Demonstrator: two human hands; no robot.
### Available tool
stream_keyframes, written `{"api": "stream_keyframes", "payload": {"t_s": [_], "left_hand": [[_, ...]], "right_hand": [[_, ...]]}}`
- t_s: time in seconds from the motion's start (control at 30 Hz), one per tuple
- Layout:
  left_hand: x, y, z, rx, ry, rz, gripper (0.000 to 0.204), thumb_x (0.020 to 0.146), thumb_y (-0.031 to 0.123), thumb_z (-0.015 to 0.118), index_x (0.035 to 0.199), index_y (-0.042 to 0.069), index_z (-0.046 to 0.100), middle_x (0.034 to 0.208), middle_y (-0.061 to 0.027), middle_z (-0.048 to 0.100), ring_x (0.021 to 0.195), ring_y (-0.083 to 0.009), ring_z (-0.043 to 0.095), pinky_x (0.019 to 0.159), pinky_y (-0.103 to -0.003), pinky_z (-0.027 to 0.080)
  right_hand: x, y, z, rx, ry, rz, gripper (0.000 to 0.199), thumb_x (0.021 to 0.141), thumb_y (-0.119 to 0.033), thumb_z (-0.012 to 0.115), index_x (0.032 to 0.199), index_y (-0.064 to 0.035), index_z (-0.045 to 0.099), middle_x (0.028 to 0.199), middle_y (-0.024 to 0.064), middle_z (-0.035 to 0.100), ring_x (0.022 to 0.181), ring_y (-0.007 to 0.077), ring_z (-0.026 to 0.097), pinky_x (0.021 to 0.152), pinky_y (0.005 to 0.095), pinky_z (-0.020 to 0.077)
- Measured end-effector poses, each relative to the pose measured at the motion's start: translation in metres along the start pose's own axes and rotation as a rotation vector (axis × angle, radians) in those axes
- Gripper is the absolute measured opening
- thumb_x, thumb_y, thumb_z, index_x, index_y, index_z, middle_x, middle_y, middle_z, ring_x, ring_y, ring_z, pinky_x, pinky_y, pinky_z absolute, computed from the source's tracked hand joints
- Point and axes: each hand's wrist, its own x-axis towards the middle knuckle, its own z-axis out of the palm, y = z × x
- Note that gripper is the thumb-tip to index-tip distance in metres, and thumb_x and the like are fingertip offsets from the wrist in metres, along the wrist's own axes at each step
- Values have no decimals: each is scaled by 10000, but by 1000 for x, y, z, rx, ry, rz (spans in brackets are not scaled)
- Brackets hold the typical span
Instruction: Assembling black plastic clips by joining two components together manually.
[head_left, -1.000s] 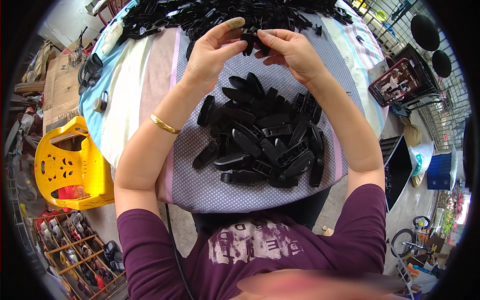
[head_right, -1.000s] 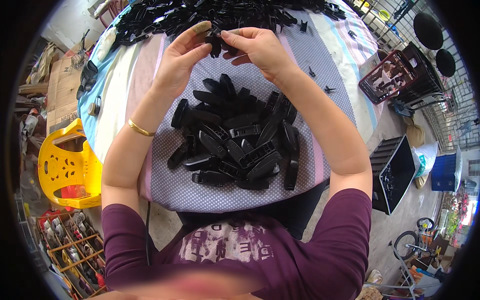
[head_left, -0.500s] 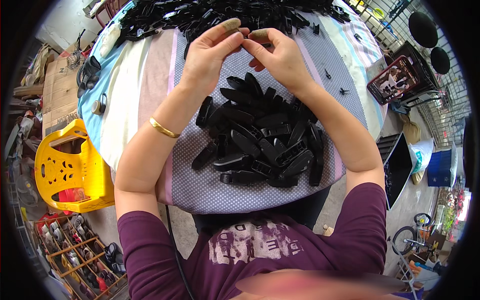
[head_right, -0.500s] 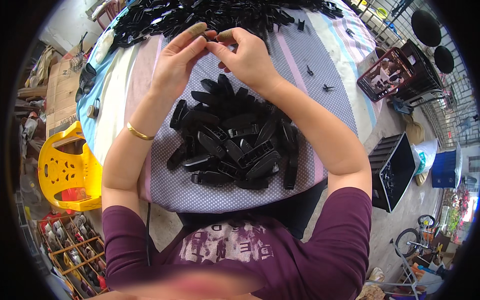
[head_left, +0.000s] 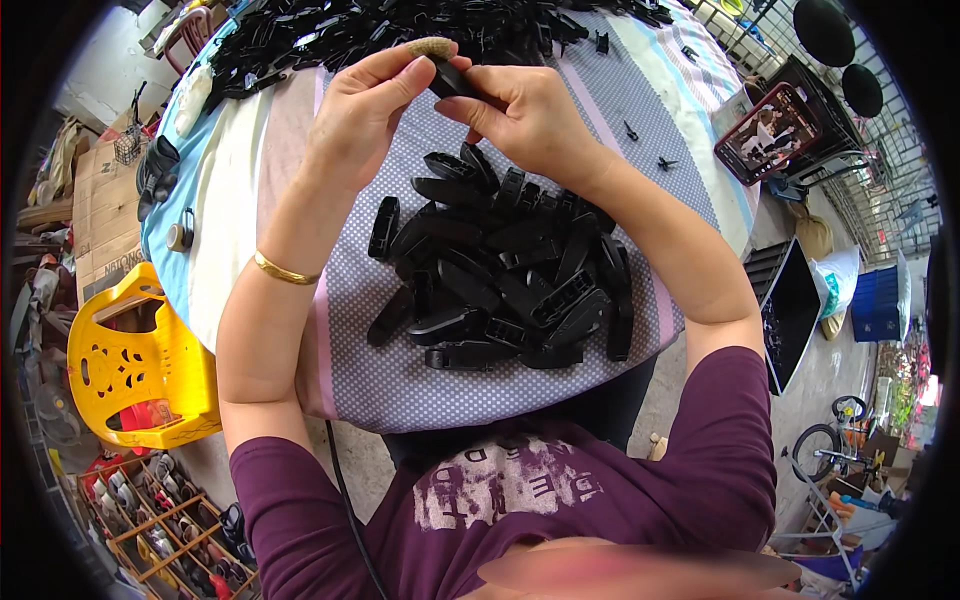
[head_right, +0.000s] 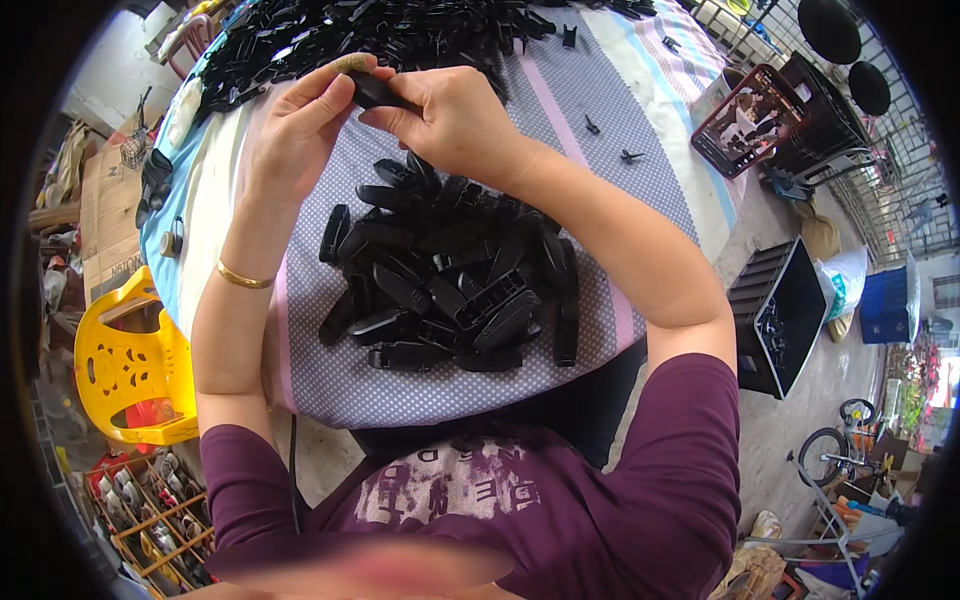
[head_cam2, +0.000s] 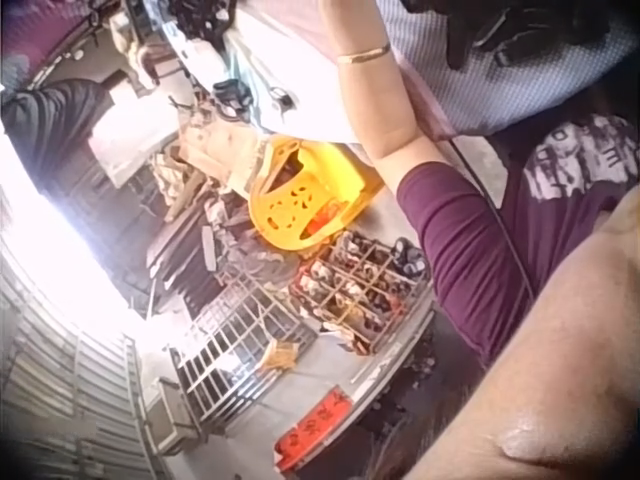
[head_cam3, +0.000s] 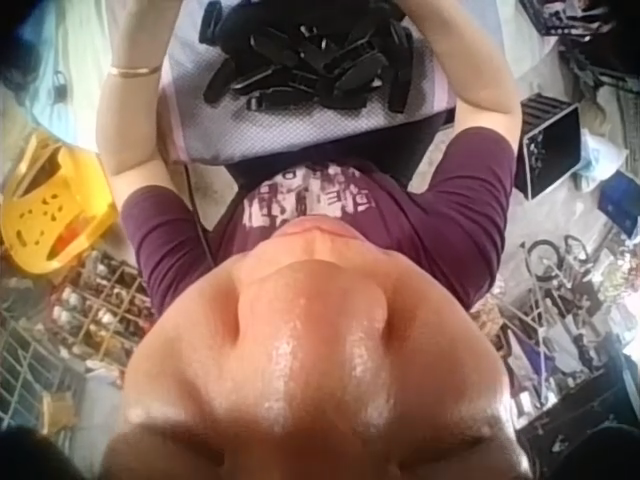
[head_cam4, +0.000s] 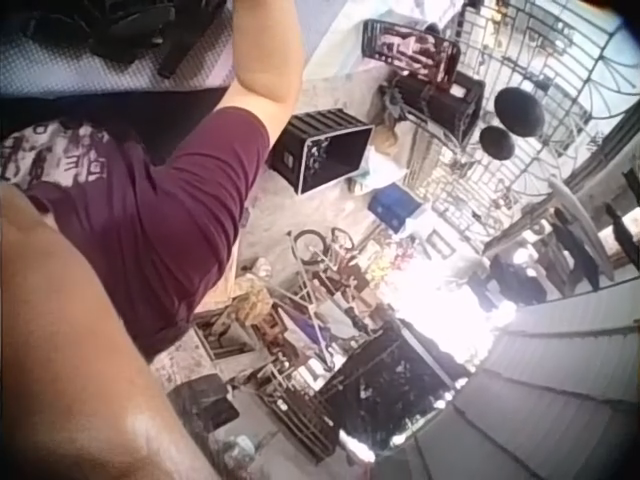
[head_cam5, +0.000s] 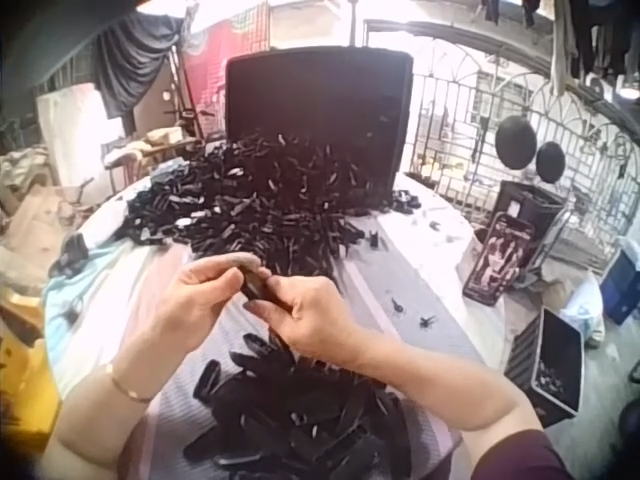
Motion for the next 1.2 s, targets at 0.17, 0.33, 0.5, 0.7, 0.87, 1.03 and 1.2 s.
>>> {"api": "stream_keyframes", "payload": {"t_s": [0.17, 0.33, 0.5, 0.7, 0.87, 1.03, 1.2], "left_hand": [[-2, -2, 0, 80, 32, 7, 229, 841, 94, 564, 1054, 19, 603, 986, -83, 626, 928, -143, 574, 839, -239, 448], [-3, 2, 19, 275, 36, 138, 364, 806, 37, 591, 1161, 9, 519, 1016, -86, 616, 956, -135, 570, 873, -261, 451], [-3, -8, 15, 505, 4, 286, 427, 765, 52, 637, 1176, 60, 520, 1036, -69, 618, 966, -141, 577, 878, -277, 458], [-8, -7, 14, 559, 82, 307, 369, 742, 62, 663, 1100, 45, 579, 967, -58, 643, 887, -122, 598, 819, -250, 472], [-7, 0, 13, 829, 42, 237, 312, 723, 107, 683, 1021, 39, 620, 923, -97, 646, 789, -149, 613, 730, -261, 479], [-5, -7, 11, 1188, -225, -117, 312, 724, 228, 673, 954, 23, 627, 794, -145, 618, 657, -266, 582, 660, -346, 467], [16, -22, 22, 1458, -268, 326, 198, 731, 139, 632, 919, 77, 643, 938, -96, 570, 878, -270, 531, 736, -358, 464]], "right_hand": [[-1, 2, 8, 121, -30, 123, 283, 816, -176, 622, 987, 46, 590, 716, 59, 629, 600, 100, 600, 561, 203, 481], [0, 19, 4, 574, -83, 325, 313, 844, -216, 585, 1091, -27, 551, 795, 42, 620, 686, 117, 615, 591, 224, 501], [1, 23, 5, 676, -185, 304, 320, 862, -246, 555, 1123, -62, 529, 862, 38, 613, 741, 121, 615, 610, 225, 500], [6, 25, -2, 582, -240, 320, 373, 841, -122, 567, 1198, -47, 485, 924, 71, 621, 743, 134, 626, 593, 230, 510], [15, 76, -57, 68, -30, 411, 308, 802, -108, 543, 1103, -49, 575, 881, 48, 642, 656, 77, 583, 568, 187, 458], [2, 142, -76, -207, 59, 488, 267, 801, -135, 557, 1049, -46, 604, 833, 44, 653, 656, 105, 603, 565, 223, 469], [8, 169, -72, -756, 237, -36, 330, 774, -162, 528, 1097, -109, 568, 1022, 88, 607, 959, 254, 560, 822, 377, 422]]}}
